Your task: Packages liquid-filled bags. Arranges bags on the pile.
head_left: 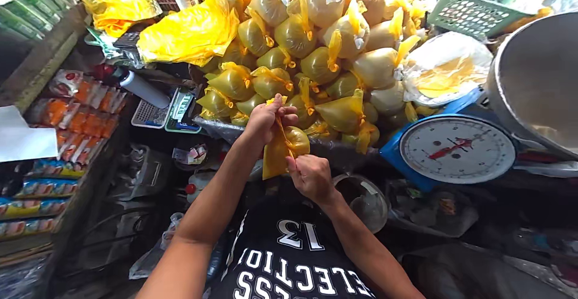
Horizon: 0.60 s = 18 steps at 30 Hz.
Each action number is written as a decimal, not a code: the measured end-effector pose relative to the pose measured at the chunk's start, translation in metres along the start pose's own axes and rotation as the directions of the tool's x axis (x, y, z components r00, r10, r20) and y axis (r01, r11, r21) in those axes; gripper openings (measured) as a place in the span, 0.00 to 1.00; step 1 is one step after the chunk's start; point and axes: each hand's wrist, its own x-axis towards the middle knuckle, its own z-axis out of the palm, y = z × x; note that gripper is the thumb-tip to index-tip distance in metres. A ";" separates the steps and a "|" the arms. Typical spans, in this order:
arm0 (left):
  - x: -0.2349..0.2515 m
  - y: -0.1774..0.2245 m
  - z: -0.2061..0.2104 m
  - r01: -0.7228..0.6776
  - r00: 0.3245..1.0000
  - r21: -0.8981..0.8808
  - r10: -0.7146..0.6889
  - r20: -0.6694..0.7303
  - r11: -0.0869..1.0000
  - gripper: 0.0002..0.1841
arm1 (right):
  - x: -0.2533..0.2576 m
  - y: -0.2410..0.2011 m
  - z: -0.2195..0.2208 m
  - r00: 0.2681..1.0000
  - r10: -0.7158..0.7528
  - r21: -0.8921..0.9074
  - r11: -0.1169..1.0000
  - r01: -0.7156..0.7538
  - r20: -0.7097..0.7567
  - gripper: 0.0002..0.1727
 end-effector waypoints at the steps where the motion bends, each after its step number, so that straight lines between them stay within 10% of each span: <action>1: 0.005 0.003 -0.001 0.060 0.998 -0.104 -0.059 0.010 0.993 0.20 | -0.003 -0.002 0.004 1.000 -0.009 0.001 1.000 0.009 -0.029 0.30; 5: 0.013 0.011 -0.012 0.266 0.946 -0.283 -0.194 0.259 0.922 0.19 | -0.016 -0.008 0.009 0.995 0.016 0.066 0.998 -0.009 -0.100 0.29; 7: 0.010 0.017 -0.025 0.094 0.955 0.124 -0.125 0.267 0.988 0.24 | -0.015 -0.002 -0.003 0.999 0.012 0.084 0.996 -0.008 -0.050 0.29; 10: -0.012 0.006 -0.054 -0.279 0.916 0.820 -0.117 0.383 0.500 0.26 | -0.009 0.027 -0.034 0.985 -0.073 -0.024 0.997 0.077 0.157 0.29; 13: -0.045 -0.037 -0.077 -0.395 0.806 0.901 -0.403 0.433 0.177 0.22 | -0.016 0.060 -0.046 0.919 -0.149 -0.056 0.982 0.181 0.365 0.31; 15: -0.057 -0.062 -0.093 -0.313 0.749 0.867 -0.460 0.477 0.389 0.18 | -0.029 0.068 -0.048 0.893 -0.093 -0.044 0.991 0.125 0.441 0.32; 18: -0.063 -0.076 -0.110 0.277 0.778 0.466 -0.481 0.405 0.841 0.14 | -0.046 0.048 -0.055 0.809 0.108 -0.003 0.991 -0.130 0.577 0.30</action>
